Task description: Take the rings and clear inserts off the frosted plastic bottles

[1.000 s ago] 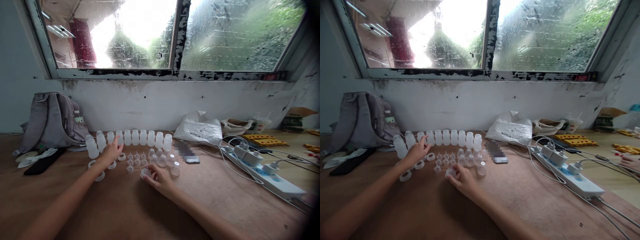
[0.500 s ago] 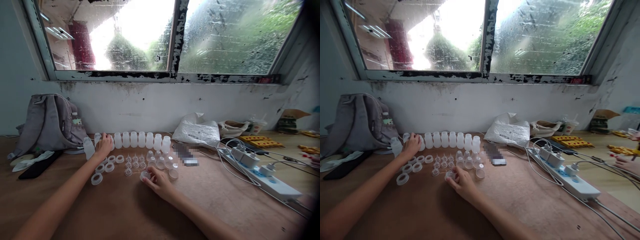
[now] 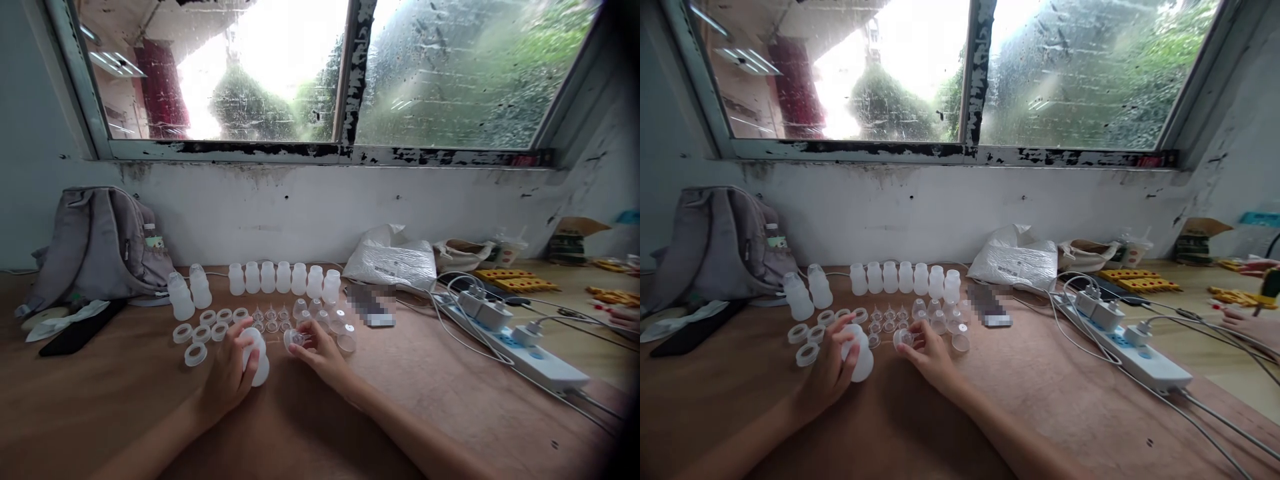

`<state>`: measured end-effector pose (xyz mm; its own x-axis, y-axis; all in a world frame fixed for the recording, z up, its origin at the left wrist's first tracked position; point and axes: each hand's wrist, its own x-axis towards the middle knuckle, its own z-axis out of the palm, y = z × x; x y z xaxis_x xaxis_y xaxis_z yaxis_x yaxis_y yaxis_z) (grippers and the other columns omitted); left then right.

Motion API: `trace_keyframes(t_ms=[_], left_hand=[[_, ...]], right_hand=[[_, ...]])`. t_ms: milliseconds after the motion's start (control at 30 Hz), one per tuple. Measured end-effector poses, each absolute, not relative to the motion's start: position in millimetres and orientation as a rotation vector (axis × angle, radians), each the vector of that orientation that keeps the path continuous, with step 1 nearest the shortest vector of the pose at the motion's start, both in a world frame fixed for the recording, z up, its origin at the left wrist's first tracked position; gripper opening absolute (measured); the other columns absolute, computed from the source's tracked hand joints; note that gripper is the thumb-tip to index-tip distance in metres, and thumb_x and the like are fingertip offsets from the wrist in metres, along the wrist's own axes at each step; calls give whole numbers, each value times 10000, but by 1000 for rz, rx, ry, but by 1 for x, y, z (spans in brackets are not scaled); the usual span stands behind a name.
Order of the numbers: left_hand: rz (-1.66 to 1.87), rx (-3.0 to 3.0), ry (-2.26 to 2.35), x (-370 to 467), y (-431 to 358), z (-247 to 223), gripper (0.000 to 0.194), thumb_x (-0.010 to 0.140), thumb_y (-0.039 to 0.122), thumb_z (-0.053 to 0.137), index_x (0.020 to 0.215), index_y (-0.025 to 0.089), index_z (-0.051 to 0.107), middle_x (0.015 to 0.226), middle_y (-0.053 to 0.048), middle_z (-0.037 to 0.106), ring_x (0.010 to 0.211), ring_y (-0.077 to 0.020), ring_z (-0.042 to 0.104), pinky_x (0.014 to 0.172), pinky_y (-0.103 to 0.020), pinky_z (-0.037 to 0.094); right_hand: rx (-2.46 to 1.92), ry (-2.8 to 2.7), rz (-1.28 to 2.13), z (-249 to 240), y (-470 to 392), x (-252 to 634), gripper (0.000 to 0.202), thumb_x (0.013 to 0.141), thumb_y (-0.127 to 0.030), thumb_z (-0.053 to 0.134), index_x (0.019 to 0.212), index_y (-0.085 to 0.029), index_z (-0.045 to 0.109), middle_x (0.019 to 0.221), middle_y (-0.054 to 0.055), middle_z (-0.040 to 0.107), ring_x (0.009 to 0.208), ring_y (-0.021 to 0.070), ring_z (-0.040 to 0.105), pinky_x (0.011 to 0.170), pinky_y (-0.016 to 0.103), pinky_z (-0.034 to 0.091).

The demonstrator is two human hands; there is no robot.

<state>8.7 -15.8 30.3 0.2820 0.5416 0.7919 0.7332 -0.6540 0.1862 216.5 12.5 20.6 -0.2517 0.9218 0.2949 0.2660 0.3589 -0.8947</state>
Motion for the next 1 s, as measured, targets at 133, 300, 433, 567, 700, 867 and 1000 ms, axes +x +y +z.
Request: trace_keyframes(t_ms=[133, 300, 433, 567, 700, 867, 1000], left_hand=[[-1302, -2406, -1101, 12, -18, 16, 137, 804, 151, 399, 936, 186, 384, 1177, -117, 419, 1110, -222, 425, 873, -385, 416], [-1310, -2450, -1121, 11, -15, 10, 294, 803, 194, 459, 1083, 202, 367, 1192, -108, 434, 1130, -219, 420, 904, -384, 399], [-1430, -2498, -1312, 13, -14, 7, 610, 733, 326, 577, 1221, 192, 237, 1246, -139, 394, 1147, -245, 406, 886, -395, 414], [-1366, -2609, -1539, 15, -13, 4, 693, 711, 366, 591, 1265, 207, 208, 1224, -121, 450, 1080, -237, 483, 847, -378, 446], [-1291, -2656, -1484, 15, -14, 5, 583, 763, 355, 527, 1262, 230, 253, 1175, -86, 509, 1049, -219, 509, 841, -362, 451], [-1200, -2620, -1292, 14, -16, 13, 623, 774, 396, 504, 1312, 252, 225, 1099, -59, 552, 971, -209, 536, 808, -340, 467], [-1183, -2540, -1283, 11, -14, 13, 587, 784, 417, 482, 1304, 248, 267, 1053, -66, 558, 944, -218, 540, 797, -348, 468]], right_hand=[[-1048, -1705, 915, 21, 12, 216, 294, 677, -410, 609, 793, -198, 441, 830, 15, 476, 697, 128, 485, 571, 235, 441], [-1024, -1721, 914, 23, 9, 213, 268, 701, -395, 591, 767, -195, 426, 773, 5, 457, 708, 130, 454, 561, 221, 408], [-1031, -1728, 840, 26, 7, 214, 259, 729, -409, 561, 739, -189, 424, 705, -16, 447, 632, 108, 430, 559, 225, 379], [-1034, -1678, 829, 30, 6, 215, 263, 735, -419, 554, 737, -187, 431, 690, -26, 451, 587, 92, 425, 545, 224, 376], [-955, -1595, 1030, 32, 3, 214, 279, 727, -423, 562, 819, -205, 414, 687, -39, 445, 494, 65, 417, 411, 185, 352], [-832, -1569, 1145, 31, 2, 214, 268, 738, -377, 563, 888, -226, 400, 800, -18, 451, 503, 60, 467, 393, 183, 396], [-801, -1612, 1139, 30, 4, 216, 259, 750, -329, 560, 943, -236, 415, 840, -4, 457, 551, 70, 489, 414, 185, 404]])
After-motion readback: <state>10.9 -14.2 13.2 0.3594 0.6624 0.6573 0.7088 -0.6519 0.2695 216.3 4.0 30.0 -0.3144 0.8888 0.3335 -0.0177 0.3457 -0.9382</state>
